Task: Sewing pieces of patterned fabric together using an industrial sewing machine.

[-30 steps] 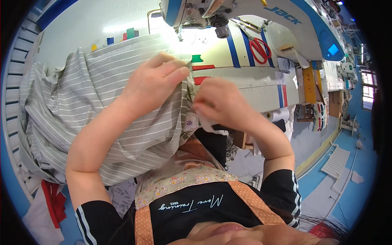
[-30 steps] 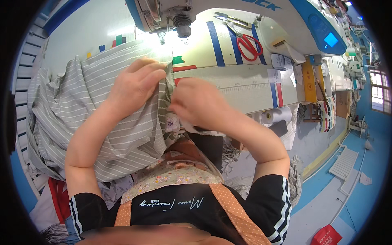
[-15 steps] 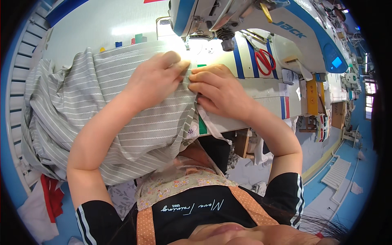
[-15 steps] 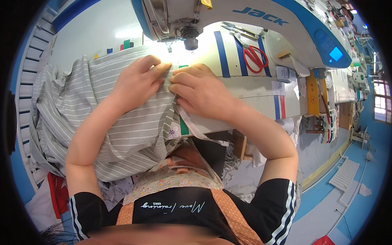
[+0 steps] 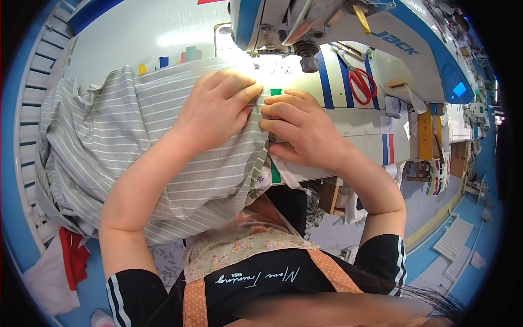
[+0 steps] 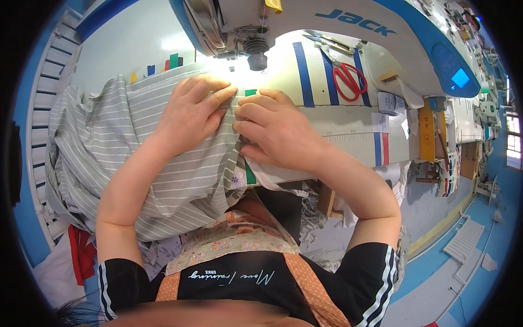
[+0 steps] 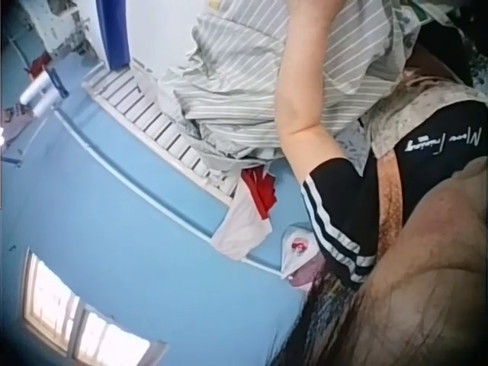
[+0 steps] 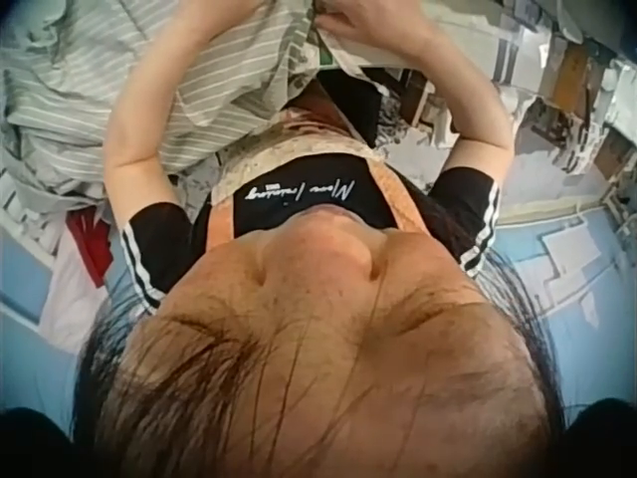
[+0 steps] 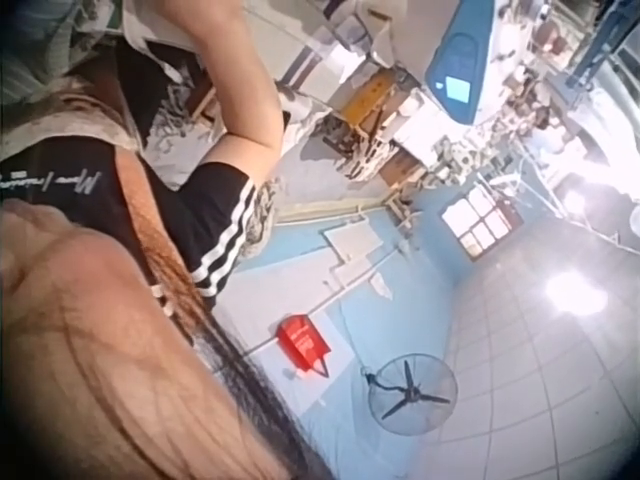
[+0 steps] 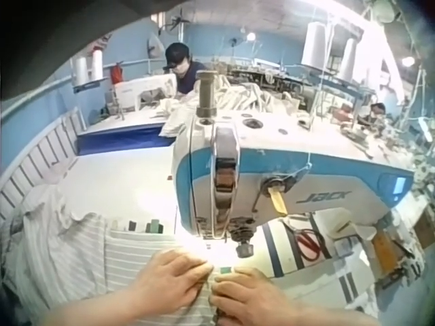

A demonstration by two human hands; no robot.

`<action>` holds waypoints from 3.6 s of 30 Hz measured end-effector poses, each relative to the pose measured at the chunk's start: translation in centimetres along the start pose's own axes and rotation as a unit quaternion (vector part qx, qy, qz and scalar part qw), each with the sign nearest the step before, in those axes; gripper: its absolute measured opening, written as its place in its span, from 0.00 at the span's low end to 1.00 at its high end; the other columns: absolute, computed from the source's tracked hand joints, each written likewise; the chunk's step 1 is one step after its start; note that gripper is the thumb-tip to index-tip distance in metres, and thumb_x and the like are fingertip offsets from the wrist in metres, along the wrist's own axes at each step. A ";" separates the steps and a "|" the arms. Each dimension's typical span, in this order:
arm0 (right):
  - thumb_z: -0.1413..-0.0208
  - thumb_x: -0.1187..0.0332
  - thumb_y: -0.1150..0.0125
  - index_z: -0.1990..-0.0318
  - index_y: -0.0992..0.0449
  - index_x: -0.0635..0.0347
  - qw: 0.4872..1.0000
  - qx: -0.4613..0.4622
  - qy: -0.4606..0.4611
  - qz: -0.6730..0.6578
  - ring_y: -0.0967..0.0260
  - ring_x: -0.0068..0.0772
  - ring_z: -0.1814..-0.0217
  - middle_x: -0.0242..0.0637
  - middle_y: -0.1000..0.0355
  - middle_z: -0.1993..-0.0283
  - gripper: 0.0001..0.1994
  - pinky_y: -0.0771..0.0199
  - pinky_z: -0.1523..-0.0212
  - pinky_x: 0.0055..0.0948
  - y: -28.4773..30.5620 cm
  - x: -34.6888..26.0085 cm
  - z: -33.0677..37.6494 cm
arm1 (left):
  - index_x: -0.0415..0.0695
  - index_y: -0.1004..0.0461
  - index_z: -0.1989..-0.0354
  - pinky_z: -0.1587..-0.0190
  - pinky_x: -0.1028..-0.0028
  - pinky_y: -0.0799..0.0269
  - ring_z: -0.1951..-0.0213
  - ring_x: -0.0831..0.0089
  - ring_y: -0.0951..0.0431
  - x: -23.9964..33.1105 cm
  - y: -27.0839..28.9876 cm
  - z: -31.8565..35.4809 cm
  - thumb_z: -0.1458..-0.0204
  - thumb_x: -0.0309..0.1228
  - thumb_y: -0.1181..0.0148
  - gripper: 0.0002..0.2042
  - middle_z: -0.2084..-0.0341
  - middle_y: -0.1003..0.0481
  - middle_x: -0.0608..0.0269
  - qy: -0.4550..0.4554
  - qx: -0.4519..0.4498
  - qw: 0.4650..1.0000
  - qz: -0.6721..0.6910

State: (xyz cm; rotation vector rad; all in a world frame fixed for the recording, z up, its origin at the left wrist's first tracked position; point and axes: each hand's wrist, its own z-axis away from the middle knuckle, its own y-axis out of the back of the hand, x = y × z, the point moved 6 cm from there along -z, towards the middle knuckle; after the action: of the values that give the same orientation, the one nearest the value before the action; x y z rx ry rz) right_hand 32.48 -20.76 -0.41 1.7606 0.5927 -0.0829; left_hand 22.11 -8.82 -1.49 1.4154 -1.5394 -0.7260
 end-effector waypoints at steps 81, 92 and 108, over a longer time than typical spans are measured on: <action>0.41 0.75 0.40 0.51 0.26 0.68 0.665 0.227 -0.438 -0.561 0.25 0.31 0.52 0.40 0.25 0.51 0.12 0.23 0.53 0.28 -11.6 -11.3 13.4 | 0.42 0.26 0.44 0.41 0.62 0.32 0.44 0.54 0.27 -1.4 12.7 19.9 0.54 0.29 0.30 0.26 0.47 0.24 0.54 0.234 -0.054 0.971 0.012; 0.38 0.67 0.39 0.46 0.28 0.67 0.520 -0.001 -0.344 -0.782 0.24 0.30 0.52 0.41 0.25 0.49 0.17 0.17 0.60 0.30 -15.9 -21.0 7.9 | 0.49 0.33 0.35 0.43 0.58 0.29 0.45 0.48 0.25 -3.2 12.6 18.2 0.37 0.47 0.49 0.25 0.47 0.25 0.50 0.229 -0.139 0.950 -0.161; 0.36 0.70 0.42 0.49 0.30 0.65 0.567 0.233 -0.471 -0.634 0.23 0.25 0.62 0.37 0.24 0.55 0.12 0.18 0.69 0.26 -13.5 -18.5 19.8 | 0.54 0.37 0.31 0.47 0.50 0.28 0.47 0.44 0.25 -14.6 14.3 26.6 0.37 0.55 0.56 0.29 0.48 0.25 0.43 0.463 -0.178 0.828 -0.262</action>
State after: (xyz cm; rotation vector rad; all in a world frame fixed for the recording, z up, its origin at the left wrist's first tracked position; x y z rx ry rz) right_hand 15.62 -43.42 -11.33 1.0588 0.9103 -2.2128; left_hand -8.79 3.99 -3.58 1.5524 -0.2364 -0.4616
